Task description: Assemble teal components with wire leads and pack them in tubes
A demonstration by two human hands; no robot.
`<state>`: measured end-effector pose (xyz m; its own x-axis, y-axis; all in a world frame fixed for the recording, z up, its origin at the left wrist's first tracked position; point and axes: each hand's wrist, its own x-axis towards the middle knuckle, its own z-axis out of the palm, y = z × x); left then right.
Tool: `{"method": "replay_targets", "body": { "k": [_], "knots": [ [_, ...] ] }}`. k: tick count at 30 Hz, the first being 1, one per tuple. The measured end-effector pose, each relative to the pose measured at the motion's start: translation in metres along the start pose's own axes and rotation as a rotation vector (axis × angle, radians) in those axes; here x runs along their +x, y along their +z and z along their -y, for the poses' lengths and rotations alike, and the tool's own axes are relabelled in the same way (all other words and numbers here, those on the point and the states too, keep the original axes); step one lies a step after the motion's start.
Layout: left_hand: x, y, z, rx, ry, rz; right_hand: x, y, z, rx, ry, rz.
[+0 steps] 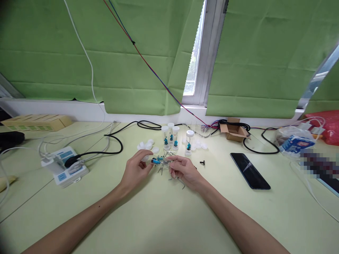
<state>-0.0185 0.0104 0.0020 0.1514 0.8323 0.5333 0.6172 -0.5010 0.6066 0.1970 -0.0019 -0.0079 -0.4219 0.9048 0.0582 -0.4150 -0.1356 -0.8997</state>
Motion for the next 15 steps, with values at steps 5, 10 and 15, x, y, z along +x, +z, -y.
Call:
{"method": "replay_targets", "body": {
  "k": [5, 10, 15],
  "knots": [
    [0.0, 0.0, -0.0009, -0.003, 0.001, 0.004, -0.0002, 0.0005, 0.0003, -0.006, 0.009, -0.015],
    [-0.0005, 0.0007, -0.0009, 0.005, 0.021, 0.001, -0.0001, 0.0008, -0.0005, -0.013, 0.015, -0.025],
    [-0.0017, 0.0017, -0.0013, 0.01, 0.031, 0.002, 0.0, 0.0006, -0.0014, -0.044, 0.024, -0.042]
  ]
}}
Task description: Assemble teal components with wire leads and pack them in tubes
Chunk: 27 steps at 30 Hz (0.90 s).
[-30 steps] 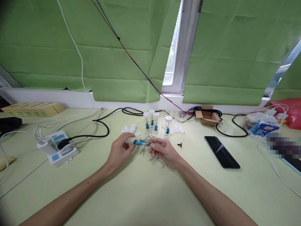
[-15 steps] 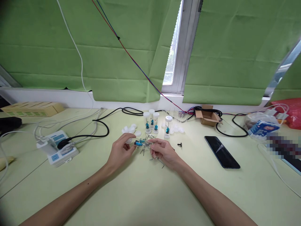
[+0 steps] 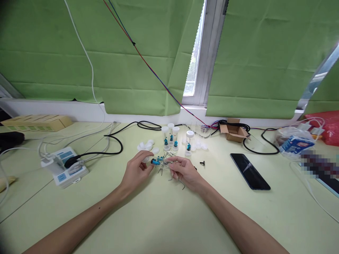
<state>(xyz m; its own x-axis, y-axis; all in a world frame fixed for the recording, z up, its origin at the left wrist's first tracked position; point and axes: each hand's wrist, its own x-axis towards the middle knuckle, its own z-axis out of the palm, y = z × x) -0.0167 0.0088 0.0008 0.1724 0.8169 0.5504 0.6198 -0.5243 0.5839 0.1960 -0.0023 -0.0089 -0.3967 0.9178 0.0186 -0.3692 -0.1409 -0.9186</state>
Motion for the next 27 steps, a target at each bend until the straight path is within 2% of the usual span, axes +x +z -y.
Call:
{"method": "replay_targets", "body": {
  "k": [27],
  "knots": [
    [-0.002, 0.0026, -0.0011, -0.009, 0.008, 0.023, 0.0009, -0.0002, -0.0022, -0.001, -0.001, -0.023]
  ]
}}
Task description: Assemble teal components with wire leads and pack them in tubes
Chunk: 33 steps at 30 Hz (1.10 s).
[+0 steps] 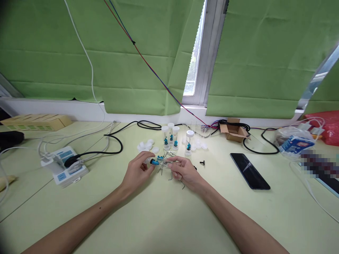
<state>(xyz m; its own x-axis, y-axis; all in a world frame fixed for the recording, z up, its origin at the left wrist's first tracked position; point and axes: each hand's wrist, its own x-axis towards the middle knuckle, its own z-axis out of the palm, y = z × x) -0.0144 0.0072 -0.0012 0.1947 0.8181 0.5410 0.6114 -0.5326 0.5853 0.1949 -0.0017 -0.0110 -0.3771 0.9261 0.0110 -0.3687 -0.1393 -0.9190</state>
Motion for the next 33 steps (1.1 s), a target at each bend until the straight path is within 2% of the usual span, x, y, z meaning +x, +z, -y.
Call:
{"method": "replay_targets", "body": {
  "k": [21, 26, 33],
  "knots": [
    [-0.0007, 0.0009, -0.002, -0.006, -0.03, 0.013, 0.0013, -0.0013, -0.0029, -0.039, -0.055, -0.037],
    [-0.0012, 0.0023, -0.0057, -0.036, -0.074, 0.028, 0.0005, 0.0005, 0.0005, 0.014, -0.077, -0.026],
    [-0.001, 0.0029, -0.0073, -0.035, -0.058, 0.044, -0.0012, 0.001, 0.0045, 0.145, -0.118, 0.035]
  ]
}}
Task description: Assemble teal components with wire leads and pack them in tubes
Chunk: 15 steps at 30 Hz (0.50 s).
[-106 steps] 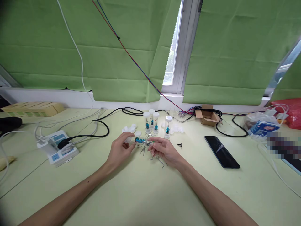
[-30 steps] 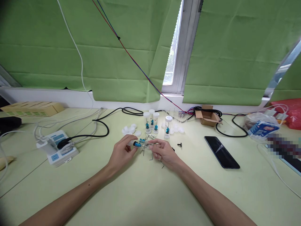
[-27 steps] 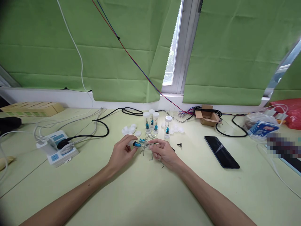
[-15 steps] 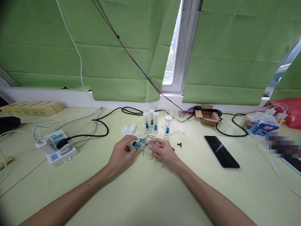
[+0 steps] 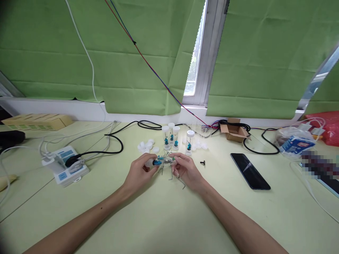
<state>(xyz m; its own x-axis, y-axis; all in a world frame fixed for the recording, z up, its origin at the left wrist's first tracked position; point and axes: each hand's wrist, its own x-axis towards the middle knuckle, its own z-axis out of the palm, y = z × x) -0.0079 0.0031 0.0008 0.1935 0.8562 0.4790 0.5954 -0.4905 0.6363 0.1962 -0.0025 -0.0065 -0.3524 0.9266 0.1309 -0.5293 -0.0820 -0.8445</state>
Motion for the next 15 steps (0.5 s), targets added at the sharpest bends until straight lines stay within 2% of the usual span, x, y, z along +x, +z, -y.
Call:
{"method": "replay_targets", "body": {
  "k": [15],
  "knots": [
    [-0.0019, 0.0022, 0.0045, 0.009, 0.037, 0.003, 0.0004, 0.0007, -0.0005, 0.003, 0.008, -0.04]
  ]
}}
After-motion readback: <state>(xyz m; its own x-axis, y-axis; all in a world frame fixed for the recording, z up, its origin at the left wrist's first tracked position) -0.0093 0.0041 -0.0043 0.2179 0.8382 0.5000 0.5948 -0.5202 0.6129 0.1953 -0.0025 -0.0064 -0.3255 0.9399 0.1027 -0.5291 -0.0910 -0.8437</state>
